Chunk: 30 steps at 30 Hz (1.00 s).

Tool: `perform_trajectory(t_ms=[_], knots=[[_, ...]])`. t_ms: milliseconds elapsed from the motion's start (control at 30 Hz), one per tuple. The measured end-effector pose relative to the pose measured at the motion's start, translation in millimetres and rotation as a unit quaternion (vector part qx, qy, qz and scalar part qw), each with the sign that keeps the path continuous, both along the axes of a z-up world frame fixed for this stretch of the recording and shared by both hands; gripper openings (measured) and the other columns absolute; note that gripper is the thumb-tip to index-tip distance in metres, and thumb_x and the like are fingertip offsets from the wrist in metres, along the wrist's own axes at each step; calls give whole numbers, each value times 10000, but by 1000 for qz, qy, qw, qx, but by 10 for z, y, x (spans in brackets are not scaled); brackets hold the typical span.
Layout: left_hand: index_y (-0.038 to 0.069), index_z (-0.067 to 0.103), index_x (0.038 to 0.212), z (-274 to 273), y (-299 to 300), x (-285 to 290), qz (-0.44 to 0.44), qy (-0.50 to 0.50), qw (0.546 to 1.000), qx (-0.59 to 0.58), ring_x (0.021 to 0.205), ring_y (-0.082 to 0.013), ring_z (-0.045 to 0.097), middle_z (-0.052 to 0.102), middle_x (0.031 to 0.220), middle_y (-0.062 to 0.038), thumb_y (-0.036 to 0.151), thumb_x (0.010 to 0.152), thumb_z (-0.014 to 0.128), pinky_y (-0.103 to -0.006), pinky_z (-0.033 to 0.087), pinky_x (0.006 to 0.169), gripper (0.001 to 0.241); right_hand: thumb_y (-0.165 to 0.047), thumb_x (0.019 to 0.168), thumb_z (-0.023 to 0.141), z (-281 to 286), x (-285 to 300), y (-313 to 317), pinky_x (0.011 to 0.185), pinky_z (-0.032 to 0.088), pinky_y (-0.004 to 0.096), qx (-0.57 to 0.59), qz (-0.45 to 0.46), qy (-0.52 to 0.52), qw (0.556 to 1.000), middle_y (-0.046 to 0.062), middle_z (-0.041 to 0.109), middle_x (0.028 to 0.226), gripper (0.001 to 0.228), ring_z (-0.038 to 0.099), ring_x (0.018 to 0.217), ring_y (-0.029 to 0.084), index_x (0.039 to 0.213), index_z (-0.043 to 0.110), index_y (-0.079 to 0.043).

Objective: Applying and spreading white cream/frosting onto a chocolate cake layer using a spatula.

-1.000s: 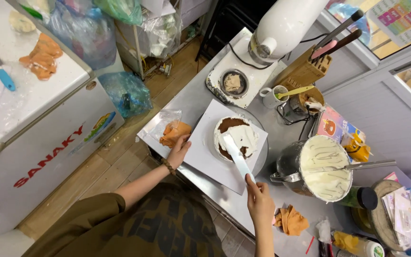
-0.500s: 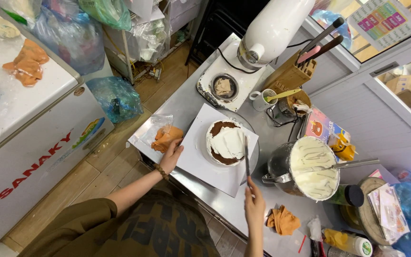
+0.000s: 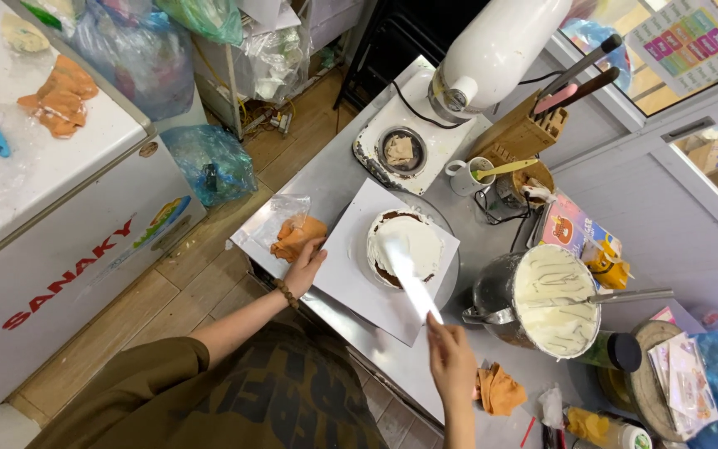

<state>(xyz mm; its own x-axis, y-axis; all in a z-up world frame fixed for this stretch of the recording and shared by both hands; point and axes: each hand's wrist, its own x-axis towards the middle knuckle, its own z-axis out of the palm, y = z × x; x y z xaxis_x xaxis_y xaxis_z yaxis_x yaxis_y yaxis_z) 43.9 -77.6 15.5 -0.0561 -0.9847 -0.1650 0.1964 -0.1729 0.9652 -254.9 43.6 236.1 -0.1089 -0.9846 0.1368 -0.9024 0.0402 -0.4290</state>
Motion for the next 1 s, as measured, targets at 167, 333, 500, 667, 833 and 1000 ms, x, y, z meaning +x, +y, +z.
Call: perform_trajectory(t_ms=[167,333,500,667,833,1000], knots=[[63,474,1431,-60,-57,7,-4,-1,1000,-18,1125,-130,566,622,1244,-54,325,1063,523,-275,458,990,454,-173,911,684,-43,10,-374,601,516,374,-29,95,49,994,30,672,936,407,662,706,222,1285,713,-330],[80,471,1463,-35,-69,60,-16,-43,999,13,1061,-141,553,614,1155,-67,353,1063,528,-277,458,958,487,-171,935,662,-229,-149,-413,612,509,381,-30,49,70,996,57,663,960,412,650,721,234,1327,695,-292],[74,464,1434,71,-36,32,-8,-21,1000,2,1114,-119,588,637,1204,-30,371,1041,515,-272,475,965,495,-217,954,668,-321,-229,-89,534,377,279,116,-9,-174,978,6,684,826,334,487,607,129,1278,748,-195],[72,478,1438,60,-57,46,-10,-41,999,9,1130,-156,580,631,1226,-74,378,1052,512,-292,469,988,494,-199,946,639,-440,-415,-306,546,382,250,53,-23,-204,977,-43,668,972,373,472,615,94,1311,711,-170],[47,498,1403,46,-366,164,-23,-80,996,-26,1174,-201,587,623,1277,-105,425,1051,517,-337,468,1028,517,-209,969,661,-240,-301,-372,589,417,274,76,8,-150,986,49,604,819,375,474,644,115,1337,723,-188],[56,498,1493,-279,-900,315,32,212,968,130,1210,-269,620,600,1298,-220,654,985,472,-442,522,1044,786,-204,908,661,284,-434,-251,620,460,304,76,3,-4,997,33,636,927,357,571,633,136,1255,737,-239]])
